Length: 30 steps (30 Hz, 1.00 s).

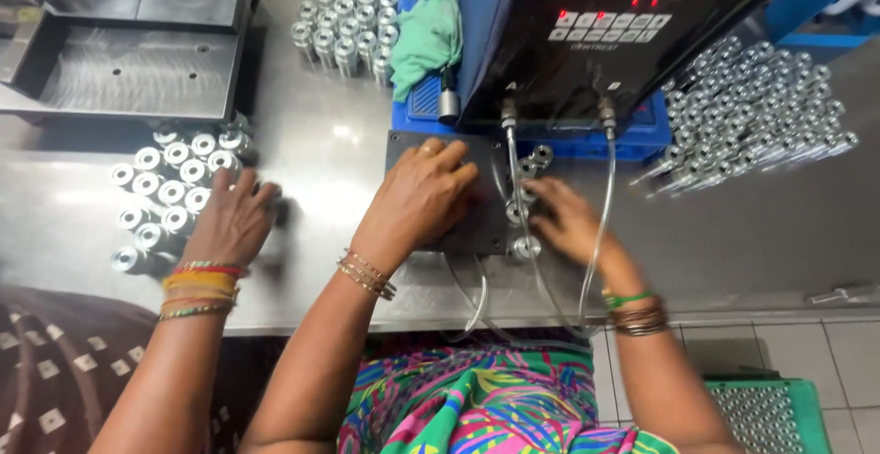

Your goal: Sorting and inspecting small cylindrical metal components using a measurement device

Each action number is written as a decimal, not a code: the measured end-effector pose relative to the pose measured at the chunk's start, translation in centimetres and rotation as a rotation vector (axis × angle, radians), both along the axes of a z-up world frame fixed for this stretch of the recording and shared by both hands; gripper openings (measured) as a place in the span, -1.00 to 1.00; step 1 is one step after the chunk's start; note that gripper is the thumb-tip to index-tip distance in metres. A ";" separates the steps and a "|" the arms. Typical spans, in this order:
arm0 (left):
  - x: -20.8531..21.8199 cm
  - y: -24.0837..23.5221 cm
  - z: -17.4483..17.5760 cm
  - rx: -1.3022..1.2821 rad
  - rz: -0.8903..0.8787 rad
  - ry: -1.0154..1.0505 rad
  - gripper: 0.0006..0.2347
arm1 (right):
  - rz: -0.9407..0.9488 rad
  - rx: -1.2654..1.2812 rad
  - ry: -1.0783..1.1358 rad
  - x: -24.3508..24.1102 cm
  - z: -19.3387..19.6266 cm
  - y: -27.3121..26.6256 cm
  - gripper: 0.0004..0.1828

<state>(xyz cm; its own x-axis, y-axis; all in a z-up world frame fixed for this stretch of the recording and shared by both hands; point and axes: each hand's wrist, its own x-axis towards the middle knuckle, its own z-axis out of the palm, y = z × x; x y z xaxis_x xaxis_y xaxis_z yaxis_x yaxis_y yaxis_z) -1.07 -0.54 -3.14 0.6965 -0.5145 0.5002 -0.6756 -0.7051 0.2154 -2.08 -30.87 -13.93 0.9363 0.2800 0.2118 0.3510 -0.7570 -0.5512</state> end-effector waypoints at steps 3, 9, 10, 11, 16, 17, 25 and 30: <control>0.4 0.0 -1.3 -0.008 -0.153 0.061 -0.87 | 0.027 -0.091 -0.092 -0.3 -0.7 2.7 -0.35; -0.4 -0.6 -0.2 -0.163 -0.072 -0.007 -0.85 | -0.106 0.115 0.030 -0.8 -0.6 1.9 -0.45; -0.5 -0.7 0.4 -0.146 0.096 -0.106 -0.78 | -0.230 0.261 0.203 -0.8 -0.6 1.4 -0.53; -0.2 -0.7 0.0 -0.148 0.097 -0.109 -0.78 | -0.229 0.259 0.200 -0.6 -2.0 -0.6 -0.53; 1.1 -0.5 -2.1 0.010 0.225 0.044 -0.67 | -0.433 1.234 0.187 -1.5 -0.6 -7.0 -0.58; 1.4 -0.3 -2.2 0.007 0.221 0.046 -0.67 | -0.437 1.231 0.185 -1.4 1.2 -6.5 -0.58; 1.6 2.7 4.3 -0.492 0.195 -0.078 -0.73 | 0.086 0.596 0.056 -0.1 9.9 8.9 -0.53; 2.6 8.9 -6.0 -0.358 0.487 -0.073 -0.71 | 0.183 0.325 -0.008 0.8 10.9 14.3 -0.53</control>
<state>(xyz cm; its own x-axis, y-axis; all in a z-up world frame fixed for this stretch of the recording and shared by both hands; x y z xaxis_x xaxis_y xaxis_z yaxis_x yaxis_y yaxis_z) 1.49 8.33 -9.11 0.7668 0.0637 0.6387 -0.3152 -0.8295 0.4611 -1.26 -16.55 -3.07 0.8747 0.3599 0.3245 0.4701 -0.4671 -0.7489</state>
